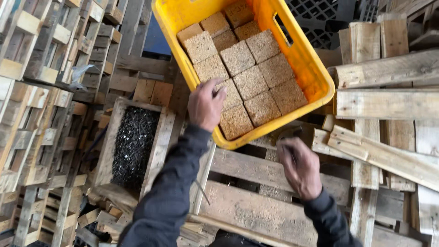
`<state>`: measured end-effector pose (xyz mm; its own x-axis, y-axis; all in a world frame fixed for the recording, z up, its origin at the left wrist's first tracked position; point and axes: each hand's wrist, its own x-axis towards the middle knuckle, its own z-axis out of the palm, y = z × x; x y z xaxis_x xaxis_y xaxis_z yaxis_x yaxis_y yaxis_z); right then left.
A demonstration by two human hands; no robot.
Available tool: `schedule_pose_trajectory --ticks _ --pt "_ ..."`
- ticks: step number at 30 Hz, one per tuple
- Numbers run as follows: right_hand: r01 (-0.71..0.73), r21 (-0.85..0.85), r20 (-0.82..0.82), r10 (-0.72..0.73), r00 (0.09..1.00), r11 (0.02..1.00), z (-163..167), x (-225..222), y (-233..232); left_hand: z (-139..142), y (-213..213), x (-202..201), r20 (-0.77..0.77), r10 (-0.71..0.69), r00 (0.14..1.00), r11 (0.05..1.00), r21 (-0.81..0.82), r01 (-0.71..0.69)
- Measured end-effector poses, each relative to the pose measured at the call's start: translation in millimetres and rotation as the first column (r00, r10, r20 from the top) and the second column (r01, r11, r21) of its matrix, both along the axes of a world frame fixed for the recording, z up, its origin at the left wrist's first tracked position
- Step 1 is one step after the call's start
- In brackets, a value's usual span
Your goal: The person assembles wooden pallets by placing small wooden blocks and planks on a pallet frame, then hammering nails to secure them. The person repeatedly picks up blocks and planks, positions them, and uses a hammer to drive nails into the wood.
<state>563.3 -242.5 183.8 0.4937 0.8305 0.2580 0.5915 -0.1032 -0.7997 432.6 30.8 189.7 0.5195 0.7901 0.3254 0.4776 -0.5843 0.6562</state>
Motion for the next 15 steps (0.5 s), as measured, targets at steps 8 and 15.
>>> schedule_pose_trajectory --ticks 8,15 --pt "-0.245 -0.121 0.46 0.273 0.845 0.962 9.3 125.6 183.9 -46.2 95.0 128.0 -0.641 -0.094 0.761 0.995 -0.032 0.095" --pt "-0.255 -0.681 0.582 0.719 0.38 0.687 -20.9 202.7 309.0 -38.7 157.3 135.2 -0.764 -0.183 0.618 0.969 -0.246 -0.017"
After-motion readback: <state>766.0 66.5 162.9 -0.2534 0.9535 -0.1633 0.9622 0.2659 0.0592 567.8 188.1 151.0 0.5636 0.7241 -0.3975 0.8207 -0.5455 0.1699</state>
